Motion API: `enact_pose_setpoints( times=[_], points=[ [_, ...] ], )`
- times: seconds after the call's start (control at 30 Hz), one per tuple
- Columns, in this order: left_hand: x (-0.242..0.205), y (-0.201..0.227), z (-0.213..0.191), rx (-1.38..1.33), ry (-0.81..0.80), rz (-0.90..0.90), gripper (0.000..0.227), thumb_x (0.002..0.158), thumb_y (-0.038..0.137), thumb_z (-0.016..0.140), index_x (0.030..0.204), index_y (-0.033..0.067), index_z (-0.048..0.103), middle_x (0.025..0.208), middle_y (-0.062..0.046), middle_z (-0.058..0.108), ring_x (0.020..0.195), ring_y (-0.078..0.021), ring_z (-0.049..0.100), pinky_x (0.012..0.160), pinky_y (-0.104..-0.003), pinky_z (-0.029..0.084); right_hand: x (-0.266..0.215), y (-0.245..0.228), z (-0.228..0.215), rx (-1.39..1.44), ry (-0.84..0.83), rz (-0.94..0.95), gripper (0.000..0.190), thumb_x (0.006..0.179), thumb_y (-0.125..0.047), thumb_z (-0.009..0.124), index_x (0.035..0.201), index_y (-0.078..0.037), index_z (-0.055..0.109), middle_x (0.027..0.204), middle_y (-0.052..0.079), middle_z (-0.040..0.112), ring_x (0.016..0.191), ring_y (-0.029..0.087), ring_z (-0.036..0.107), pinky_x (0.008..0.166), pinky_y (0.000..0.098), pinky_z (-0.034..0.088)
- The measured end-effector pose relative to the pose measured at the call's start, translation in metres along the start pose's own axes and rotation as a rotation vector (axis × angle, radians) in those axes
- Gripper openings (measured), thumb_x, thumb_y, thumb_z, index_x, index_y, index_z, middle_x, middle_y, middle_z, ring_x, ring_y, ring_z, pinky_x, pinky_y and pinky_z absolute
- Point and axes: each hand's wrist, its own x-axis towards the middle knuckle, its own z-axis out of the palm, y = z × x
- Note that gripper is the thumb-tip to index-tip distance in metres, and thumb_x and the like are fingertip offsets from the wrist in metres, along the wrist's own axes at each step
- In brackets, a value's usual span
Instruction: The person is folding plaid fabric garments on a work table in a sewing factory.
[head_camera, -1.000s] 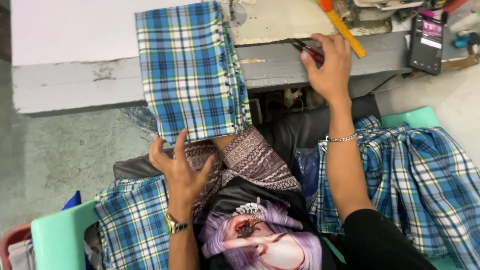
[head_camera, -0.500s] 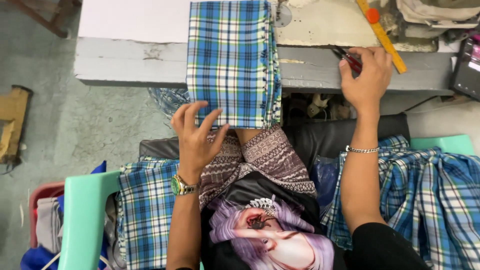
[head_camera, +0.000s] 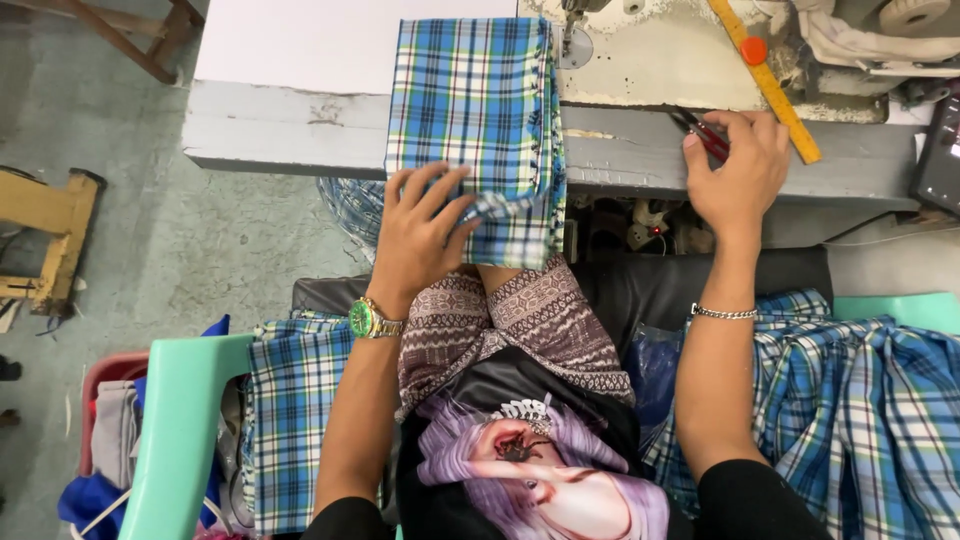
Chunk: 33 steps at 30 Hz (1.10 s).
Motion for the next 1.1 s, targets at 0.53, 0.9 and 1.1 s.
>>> enact_pose_setpoints(
  times=[0.53, 0.9, 1.1],
  points=[
    [-0.032, -0.095, -0.006, -0.604, 1.136, -1.303, 0.052, 0.103, 0.026, 0.063, 0.073, 0.0185, 0.021, 0.075, 0.005, 0.012, 0.064, -0.0119, 0.016, 0.065, -0.035, 0.022, -0.002, 0.0, 0.001, -0.015, -0.017, 0.03, 0.026, 0.103, -0.031, 0.073, 0.117, -0.009, 0.078, 0.111, 0.011, 0.061, 0.101, 0.034, 0.055, 0.084, 0.0485, 0.046],
    [-0.036, -0.065, -0.006, -1.049, 1.323, -1.675, 0.027, 0.104, 0.033, 0.044, 0.098, 0.0092, 0.032, 0.098, -0.004, 0.042, 0.095, -0.0213, 0.023, 0.083, -0.044, 0.026, -0.001, 0.0, 0.001, -0.023, -0.038, 0.053, 0.026, 0.102, -0.03, 0.072, 0.118, -0.01, 0.078, 0.113, 0.013, 0.061, 0.105, 0.035, 0.055, 0.087, 0.0501, 0.046],
    [-0.027, -0.02, -0.021, -1.239, 1.304, -1.758, 0.061, 0.098, 0.048, 0.035, 0.131, -0.0034, 0.037, 0.134, -0.016, 0.049, 0.138, -0.0314, 0.01, 0.112, -0.056, 0.009, -0.002, 0.0, 0.001, -0.006, 0.001, 0.021, 0.029, 0.103, -0.031, 0.071, 0.12, -0.008, 0.077, 0.111, 0.013, 0.062, 0.103, 0.036, 0.056, 0.086, 0.0489, 0.045]
  ],
)
